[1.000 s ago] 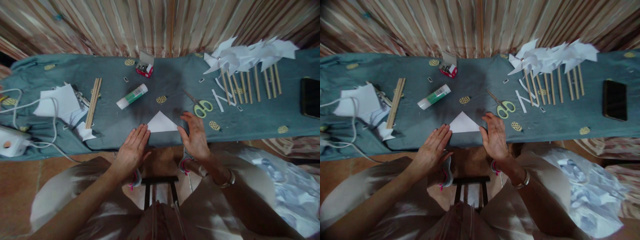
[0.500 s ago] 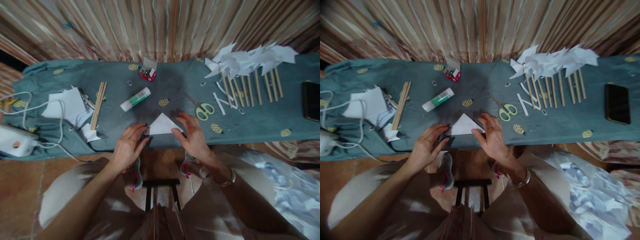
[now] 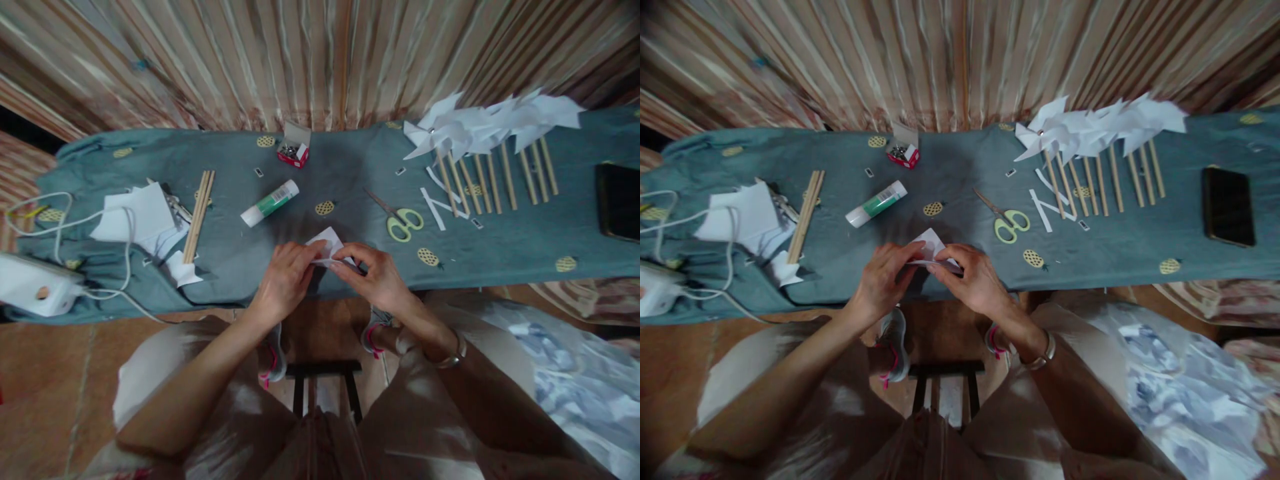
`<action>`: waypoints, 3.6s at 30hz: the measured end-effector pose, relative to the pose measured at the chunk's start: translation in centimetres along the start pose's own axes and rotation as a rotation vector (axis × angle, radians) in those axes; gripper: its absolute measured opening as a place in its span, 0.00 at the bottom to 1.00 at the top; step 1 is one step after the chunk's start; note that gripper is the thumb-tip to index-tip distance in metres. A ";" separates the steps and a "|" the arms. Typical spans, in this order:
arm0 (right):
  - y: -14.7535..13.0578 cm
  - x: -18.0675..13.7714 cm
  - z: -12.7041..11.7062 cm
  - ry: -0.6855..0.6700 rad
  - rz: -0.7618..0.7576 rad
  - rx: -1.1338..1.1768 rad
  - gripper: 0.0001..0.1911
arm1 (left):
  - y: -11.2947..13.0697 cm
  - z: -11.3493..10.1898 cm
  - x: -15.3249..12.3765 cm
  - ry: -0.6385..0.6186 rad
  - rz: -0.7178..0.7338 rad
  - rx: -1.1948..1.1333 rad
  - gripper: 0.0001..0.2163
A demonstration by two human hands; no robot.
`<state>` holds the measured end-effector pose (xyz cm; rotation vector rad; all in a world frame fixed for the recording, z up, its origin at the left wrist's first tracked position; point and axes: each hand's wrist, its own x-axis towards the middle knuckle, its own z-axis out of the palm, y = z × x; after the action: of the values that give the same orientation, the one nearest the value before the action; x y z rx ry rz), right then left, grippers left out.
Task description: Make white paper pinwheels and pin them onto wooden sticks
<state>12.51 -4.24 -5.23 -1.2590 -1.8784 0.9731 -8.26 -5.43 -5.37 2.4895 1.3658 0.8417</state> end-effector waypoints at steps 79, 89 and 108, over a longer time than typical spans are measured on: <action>1.5 3.4 0.7 0.125 -0.042 -0.235 0.06 | 1.6 1.4 -2.4 -0.275 0.074 0.176 0.32; 1.6 3.5 0.9 0.125 -0.028 -0.265 0.06 | 1.6 1.5 -2.4 -0.286 0.056 0.153 0.32; 2.1 1.1 1.4 0.212 -0.043 -0.376 0.30 | 1.6 1.7 -2.4 -0.300 0.077 0.209 0.34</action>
<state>11.94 -2.94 -7.62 -1.4637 -1.9650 0.4522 -7.15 -8.12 -7.07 2.7007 1.3187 0.3300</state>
